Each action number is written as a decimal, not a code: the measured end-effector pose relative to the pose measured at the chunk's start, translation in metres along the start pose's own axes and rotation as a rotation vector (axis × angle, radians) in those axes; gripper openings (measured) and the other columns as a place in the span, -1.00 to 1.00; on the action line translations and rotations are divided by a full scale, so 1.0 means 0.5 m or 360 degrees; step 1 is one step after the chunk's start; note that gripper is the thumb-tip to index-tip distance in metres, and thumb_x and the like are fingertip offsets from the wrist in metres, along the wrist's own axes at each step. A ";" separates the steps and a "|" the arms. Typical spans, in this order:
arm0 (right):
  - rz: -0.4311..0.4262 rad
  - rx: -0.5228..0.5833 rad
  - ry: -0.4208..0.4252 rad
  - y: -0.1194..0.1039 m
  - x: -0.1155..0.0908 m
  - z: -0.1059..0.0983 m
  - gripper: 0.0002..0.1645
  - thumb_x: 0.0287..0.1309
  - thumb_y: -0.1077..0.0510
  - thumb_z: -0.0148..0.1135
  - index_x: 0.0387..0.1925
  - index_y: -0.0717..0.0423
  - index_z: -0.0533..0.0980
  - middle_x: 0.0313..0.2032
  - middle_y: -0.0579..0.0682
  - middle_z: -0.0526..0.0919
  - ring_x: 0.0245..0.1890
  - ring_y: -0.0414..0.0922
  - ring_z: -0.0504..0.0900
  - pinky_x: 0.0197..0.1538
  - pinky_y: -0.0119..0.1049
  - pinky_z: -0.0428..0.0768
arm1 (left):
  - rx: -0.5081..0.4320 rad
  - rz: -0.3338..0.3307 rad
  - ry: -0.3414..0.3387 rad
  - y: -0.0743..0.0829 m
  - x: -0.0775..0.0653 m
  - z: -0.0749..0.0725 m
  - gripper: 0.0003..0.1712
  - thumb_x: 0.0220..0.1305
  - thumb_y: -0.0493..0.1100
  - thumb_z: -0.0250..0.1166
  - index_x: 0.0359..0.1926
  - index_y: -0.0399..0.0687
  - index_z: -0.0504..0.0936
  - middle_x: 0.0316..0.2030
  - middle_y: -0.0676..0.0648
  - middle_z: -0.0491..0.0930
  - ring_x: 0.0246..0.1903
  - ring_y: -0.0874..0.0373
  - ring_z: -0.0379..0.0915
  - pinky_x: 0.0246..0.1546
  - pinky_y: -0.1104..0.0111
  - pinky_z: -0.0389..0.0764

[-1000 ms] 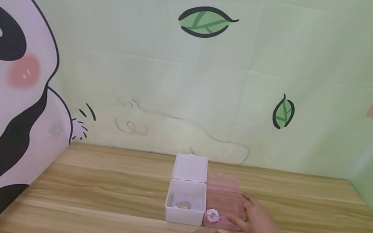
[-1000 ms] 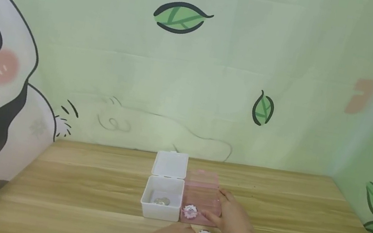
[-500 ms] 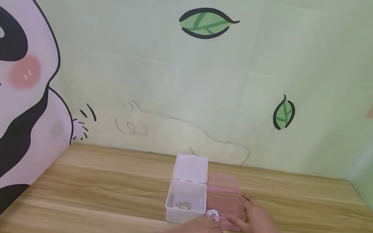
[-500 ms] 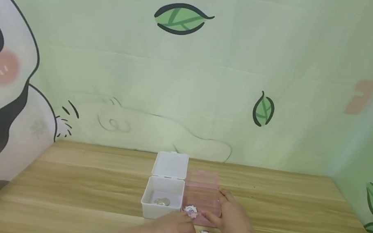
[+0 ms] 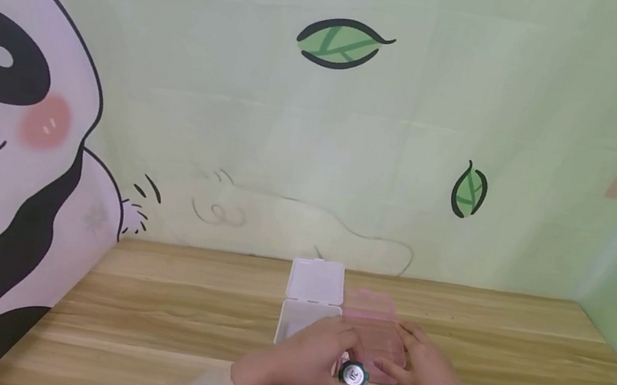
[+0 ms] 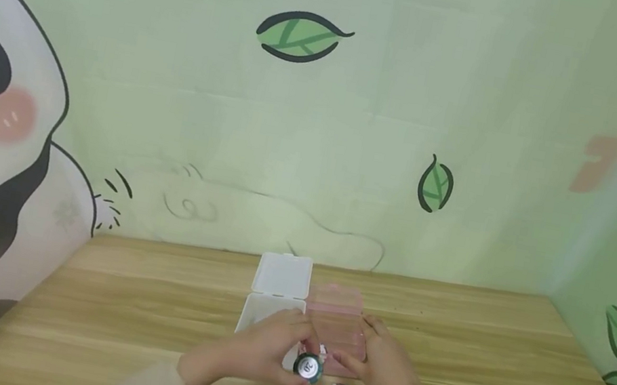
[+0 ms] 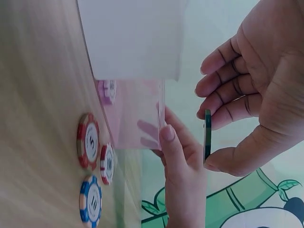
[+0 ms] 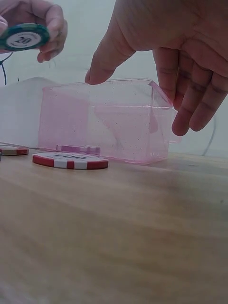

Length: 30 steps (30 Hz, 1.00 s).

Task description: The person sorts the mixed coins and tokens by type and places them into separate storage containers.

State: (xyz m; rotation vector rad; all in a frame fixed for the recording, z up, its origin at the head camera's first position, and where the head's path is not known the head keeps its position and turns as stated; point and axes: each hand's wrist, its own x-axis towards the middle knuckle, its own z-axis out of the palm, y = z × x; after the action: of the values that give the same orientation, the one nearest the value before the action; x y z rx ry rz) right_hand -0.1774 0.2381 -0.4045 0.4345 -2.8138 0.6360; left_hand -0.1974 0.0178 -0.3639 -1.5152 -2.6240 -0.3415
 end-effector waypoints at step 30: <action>0.0045 0.0009 -0.0051 0.007 0.000 -0.001 -0.08 0.05 -0.21 0.33 0.20 0.44 0.37 0.22 0.39 0.42 0.06 0.26 0.57 0.14 0.08 0.54 | 0.0160 -0.0259 -0.0137 -0.060 0.101 0.033 -0.63 -0.05 0.08 0.48 -0.28 0.02 0.58 -0.41 0.18 0.50 -0.34 0.32 0.25 -0.29 0.53 0.29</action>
State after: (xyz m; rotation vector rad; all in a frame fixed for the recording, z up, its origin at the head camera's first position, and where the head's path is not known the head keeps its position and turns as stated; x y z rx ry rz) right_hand -0.1786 0.2410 -0.4054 0.4099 -2.8541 0.6483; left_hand -0.2483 0.0498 -0.3747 -1.3183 -2.7924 -0.1561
